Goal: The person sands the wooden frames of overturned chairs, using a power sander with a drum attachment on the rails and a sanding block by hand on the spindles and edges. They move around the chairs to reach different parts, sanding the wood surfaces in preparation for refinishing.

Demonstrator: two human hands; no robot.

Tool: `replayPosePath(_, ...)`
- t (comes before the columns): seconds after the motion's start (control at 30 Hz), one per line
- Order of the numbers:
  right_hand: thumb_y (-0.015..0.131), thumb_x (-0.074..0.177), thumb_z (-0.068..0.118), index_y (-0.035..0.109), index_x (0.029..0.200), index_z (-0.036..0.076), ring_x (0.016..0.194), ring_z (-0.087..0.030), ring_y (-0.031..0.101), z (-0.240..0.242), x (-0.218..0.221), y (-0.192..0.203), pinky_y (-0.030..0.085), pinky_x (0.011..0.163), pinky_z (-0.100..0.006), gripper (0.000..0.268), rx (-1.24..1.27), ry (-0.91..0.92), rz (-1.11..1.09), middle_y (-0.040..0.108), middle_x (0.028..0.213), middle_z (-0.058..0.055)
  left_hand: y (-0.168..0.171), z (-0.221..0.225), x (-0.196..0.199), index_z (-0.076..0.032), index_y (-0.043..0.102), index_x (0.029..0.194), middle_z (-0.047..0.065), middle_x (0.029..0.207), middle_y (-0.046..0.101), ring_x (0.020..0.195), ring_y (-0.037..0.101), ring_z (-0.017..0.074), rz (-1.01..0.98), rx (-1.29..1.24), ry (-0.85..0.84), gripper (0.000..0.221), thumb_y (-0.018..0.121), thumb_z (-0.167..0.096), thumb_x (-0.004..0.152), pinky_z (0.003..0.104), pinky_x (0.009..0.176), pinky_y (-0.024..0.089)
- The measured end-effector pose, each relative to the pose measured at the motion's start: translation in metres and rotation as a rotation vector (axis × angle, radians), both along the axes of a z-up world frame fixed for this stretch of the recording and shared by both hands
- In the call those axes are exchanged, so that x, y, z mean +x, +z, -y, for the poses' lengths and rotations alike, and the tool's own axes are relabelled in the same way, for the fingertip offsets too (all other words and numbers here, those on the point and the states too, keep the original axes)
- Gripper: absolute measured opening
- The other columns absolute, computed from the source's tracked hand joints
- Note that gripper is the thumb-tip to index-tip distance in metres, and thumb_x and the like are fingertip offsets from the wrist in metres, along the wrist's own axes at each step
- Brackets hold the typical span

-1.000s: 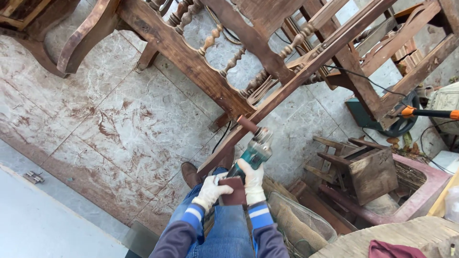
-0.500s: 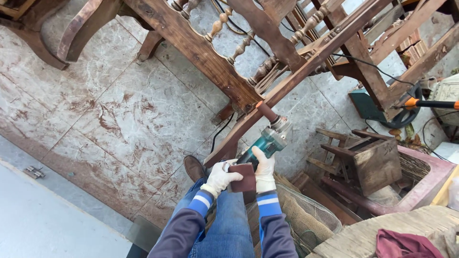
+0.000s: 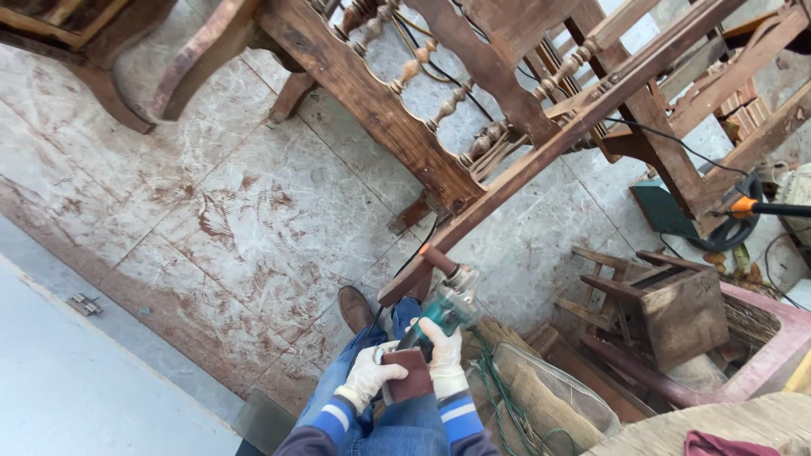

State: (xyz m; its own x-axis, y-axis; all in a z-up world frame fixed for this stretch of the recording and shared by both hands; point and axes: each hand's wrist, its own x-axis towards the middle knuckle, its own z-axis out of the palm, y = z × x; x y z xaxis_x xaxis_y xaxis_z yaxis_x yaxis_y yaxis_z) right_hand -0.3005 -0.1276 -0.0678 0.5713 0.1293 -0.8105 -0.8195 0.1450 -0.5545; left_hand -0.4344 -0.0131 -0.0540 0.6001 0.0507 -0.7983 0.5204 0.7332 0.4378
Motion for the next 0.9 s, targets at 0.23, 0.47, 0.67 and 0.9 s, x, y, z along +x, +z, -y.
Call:
replayPosePath(0.23,0.080,0.076,0.005,0.061,0.113,0.006,0.074,-0.024,0.070,-0.036,0.078,0.031,0.059,0.064,-0.040,0.042,-0.028,-0.035,0.168,0.070,0.091,-0.008,0.001,-0.018,0.076,0.000,0.075,0.108,0.004,0.095,0.075,0.085,0.069,0.0149,0.040,0.089,0.043,0.044,0.082,-0.006,0.065,0.029,0.082,0.055)
replayPosePath(0.47,0.080,0.081,0.004,0.065,0.116,-0.001,0.076,-0.025,0.070,-0.008,0.030,-0.008,0.060,0.068,-0.040,0.038,-0.097,0.086,0.140,0.072,0.095,-0.010,-0.001,-0.008,0.020,0.001,0.076,0.098,0.003,0.086,0.074,0.079,0.067,0.0151,0.057,-0.016,0.040,0.033,0.080,-0.006,0.065,0.029,0.079,0.055)
replayPosePath(0.67,0.079,0.075,0.001,0.060,0.116,0.002,0.076,-0.027,0.074,-0.011,-0.029,0.006,0.062,0.069,-0.043,0.045,-0.066,0.060,0.008,0.074,0.091,-0.015,-0.011,0.005,-0.042,0.000,0.074,0.115,0.003,0.097,0.077,0.086,0.070,0.0133,-0.028,-0.062,0.100,0.052,0.082,-0.001,0.064,0.028,0.084,0.057)
replayPosePath(0.9,0.080,0.075,0.001,0.064,0.109,0.000,0.073,-0.028,0.074,-0.007,-0.062,0.012,0.062,0.066,-0.041,0.038,-0.035,0.106,-0.010,0.074,0.090,-0.015,-0.009,0.010,-0.080,0.001,0.071,0.125,0.005,0.103,0.077,0.089,0.069,0.0131,-0.053,-0.027,0.059,0.059,0.080,-0.002,0.067,0.028,0.084,0.057)
